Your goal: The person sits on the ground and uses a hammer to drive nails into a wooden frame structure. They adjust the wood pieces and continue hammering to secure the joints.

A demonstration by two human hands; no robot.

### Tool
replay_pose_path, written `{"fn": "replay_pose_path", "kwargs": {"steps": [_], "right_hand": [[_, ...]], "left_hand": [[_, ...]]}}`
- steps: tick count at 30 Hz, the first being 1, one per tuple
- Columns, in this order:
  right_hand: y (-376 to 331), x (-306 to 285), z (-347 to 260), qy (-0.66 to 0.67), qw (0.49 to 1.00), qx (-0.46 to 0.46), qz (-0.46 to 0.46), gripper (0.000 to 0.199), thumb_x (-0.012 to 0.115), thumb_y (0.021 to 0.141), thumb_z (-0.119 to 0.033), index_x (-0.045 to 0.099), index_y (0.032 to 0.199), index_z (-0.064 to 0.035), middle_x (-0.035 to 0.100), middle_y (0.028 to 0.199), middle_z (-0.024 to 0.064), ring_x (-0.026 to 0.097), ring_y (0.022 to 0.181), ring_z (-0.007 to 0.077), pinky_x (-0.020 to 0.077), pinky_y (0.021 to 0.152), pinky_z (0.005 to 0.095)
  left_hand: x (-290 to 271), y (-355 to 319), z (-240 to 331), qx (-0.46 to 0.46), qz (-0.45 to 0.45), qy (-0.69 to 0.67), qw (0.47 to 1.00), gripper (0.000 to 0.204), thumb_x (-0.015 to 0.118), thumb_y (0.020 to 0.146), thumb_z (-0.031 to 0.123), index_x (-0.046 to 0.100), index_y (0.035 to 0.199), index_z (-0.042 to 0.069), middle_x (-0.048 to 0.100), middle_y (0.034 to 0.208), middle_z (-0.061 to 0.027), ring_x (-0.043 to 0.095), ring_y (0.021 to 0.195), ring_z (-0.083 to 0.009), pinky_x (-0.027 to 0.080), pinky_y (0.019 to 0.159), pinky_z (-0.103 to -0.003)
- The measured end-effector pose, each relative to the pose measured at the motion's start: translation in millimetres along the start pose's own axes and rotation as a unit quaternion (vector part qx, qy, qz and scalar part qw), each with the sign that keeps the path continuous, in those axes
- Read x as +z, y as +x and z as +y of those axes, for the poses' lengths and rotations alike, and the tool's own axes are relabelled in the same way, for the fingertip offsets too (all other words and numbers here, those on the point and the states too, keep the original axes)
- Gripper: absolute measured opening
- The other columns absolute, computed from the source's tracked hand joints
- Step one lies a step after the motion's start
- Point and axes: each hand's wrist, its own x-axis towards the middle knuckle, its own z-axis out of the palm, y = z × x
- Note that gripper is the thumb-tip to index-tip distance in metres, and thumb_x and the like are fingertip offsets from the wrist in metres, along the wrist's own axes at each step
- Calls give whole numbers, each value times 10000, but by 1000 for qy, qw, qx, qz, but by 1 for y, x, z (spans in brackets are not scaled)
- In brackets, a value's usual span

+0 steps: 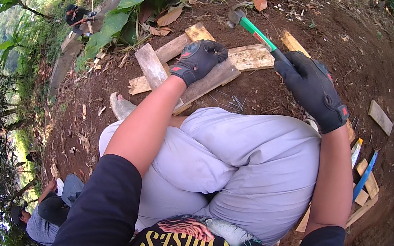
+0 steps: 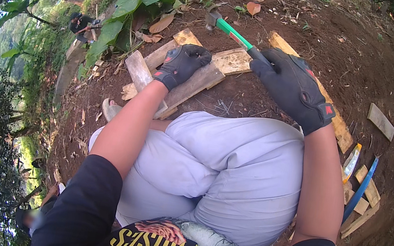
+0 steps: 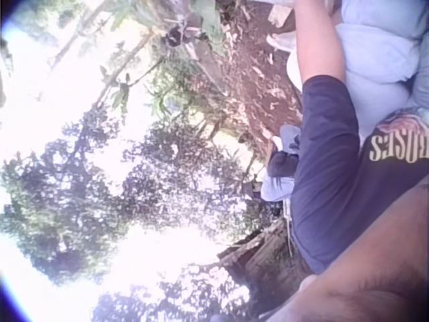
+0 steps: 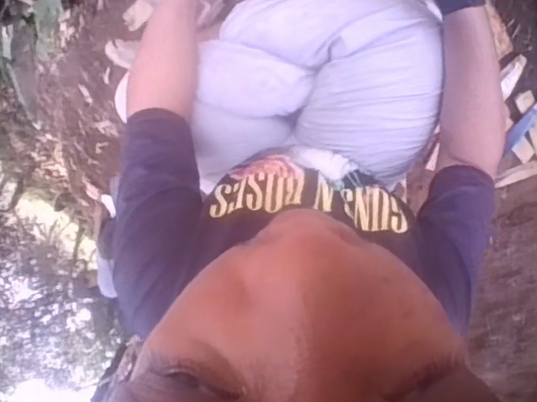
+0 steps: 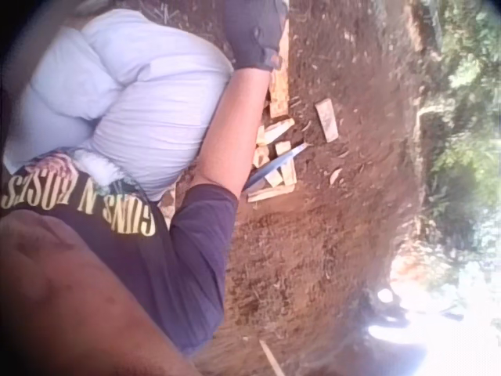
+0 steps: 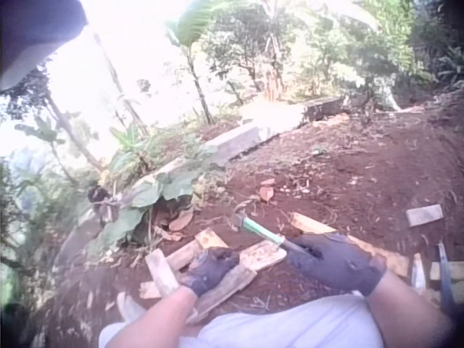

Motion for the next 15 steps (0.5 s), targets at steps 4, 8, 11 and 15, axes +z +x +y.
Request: {"fn": "replay_pose_path", "kwargs": {"steps": [4,8,11,15], "right_hand": [[3,16,12,-34,999,-1,-20,452,591,1058,-421,737,1179,-10,731,971,202,707,952,383,526,859,496],[2,10,7,-54,997,0,-60,472,572,1056,-427,738,1178,-3,739,998,222,716,969,393,526,868,504],[5,10,14,-65,996,10,-64,447,588,1043,-428,739,1195,-36,731,1013,204,706,984,364,522,871,485],[3,7,11,-60,996,25,-66,509,562,1041,-448,744,1188,4,751,1034,233,727,1013,399,528,896,504]], "left_hand": [[0,-1,-1,-1,6,10,1000,441,722,982,474,812,1257,141,801,1235,-133,753,1141,-298,555,1016,-417],[-1,-6,0,2,17,15,1000,434,721,986,465,812,1246,130,803,1223,-138,754,1137,-309,557,1009,-421],[1,-5,1,-3,27,2,1000,397,731,976,418,817,1245,139,808,1198,-136,762,1102,-307,570,992,-415],[2,-8,5,-10,44,11,999,379,737,972,389,818,1245,137,808,1195,-133,764,1090,-304,575,985,-413]]}}
